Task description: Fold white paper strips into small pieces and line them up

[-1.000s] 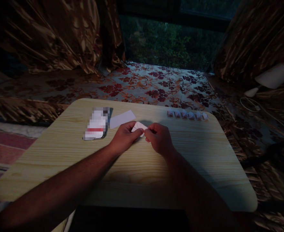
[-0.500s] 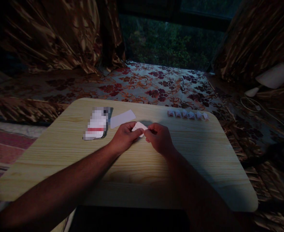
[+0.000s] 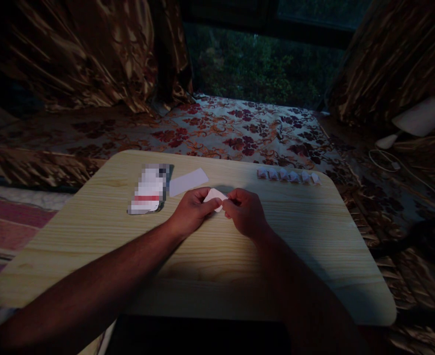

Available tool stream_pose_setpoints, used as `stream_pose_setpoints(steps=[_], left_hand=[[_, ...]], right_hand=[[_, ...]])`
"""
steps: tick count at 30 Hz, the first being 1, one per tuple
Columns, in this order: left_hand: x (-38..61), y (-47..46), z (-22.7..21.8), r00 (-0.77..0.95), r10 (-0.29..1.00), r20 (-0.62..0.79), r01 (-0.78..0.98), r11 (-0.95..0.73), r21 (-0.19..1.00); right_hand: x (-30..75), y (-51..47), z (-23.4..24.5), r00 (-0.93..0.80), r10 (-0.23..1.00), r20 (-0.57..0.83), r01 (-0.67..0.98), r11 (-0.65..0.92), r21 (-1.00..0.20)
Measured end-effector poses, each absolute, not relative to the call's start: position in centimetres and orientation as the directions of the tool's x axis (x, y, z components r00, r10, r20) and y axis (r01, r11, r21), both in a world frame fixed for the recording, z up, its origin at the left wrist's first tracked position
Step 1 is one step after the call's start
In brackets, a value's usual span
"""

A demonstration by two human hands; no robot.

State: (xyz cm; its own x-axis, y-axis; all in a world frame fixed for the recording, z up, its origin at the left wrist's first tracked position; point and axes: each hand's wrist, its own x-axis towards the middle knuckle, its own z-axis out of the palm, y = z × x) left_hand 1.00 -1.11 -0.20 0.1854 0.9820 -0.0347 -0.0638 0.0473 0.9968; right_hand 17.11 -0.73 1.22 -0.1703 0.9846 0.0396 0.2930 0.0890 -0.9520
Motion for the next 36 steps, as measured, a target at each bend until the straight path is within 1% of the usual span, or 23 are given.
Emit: stream_pose_setpoints(steps=[9,14,16,21,24,29,32,36], left_hand=[[0.9,-1.1,0.0,0.192,0.981,-0.024,-0.104,0.045,0.994],[0.9,-1.1,0.0,0.182,0.983,-0.029,-0.067,0.041,0.997],[0.9,-1.0,-0.1,0.169,0.985,-0.026,-0.066,0.038,0.997],[0.7,-0.6,-0.7,0.123,0.992,-0.016,-0.131,0.032,0.991],[0.7,-0.6,-0.9,0.119,0.993,-0.028,-0.143,0.045,0.989],[0.7,-0.5,-1.0,0.102,0.994,-0.049,-0.162,0.065,0.985],[0.7,-0.4,-1.1,0.11,0.992,-0.053,-0.183,0.072,0.981],[0.7,-0.4,-1.2,0.121,0.991,-0.056,-0.206,0.081,0.975]], right_hand=[[17.5,-0.7,1.3,-0.206,0.978,0.031,0.248,0.083,-0.965],[17.5,-0.6,1.2,-0.2,0.98,0.012,0.228,0.058,-0.972],[17.5,-0.6,1.2,-0.189,0.982,-0.001,0.233,0.044,-0.972],[17.4,-0.6,1.1,-0.184,0.983,-0.008,0.28,0.045,-0.959],[17.4,-0.6,1.0,-0.201,0.98,-0.006,0.275,0.051,-0.96],[17.3,-0.7,1.1,-0.2,0.98,0.009,0.17,0.044,-0.984],[17.2,-0.8,1.3,-0.169,0.984,0.058,0.092,0.074,-0.993],[17.1,-0.8,1.2,-0.159,0.98,0.121,0.031,0.127,-0.991]])
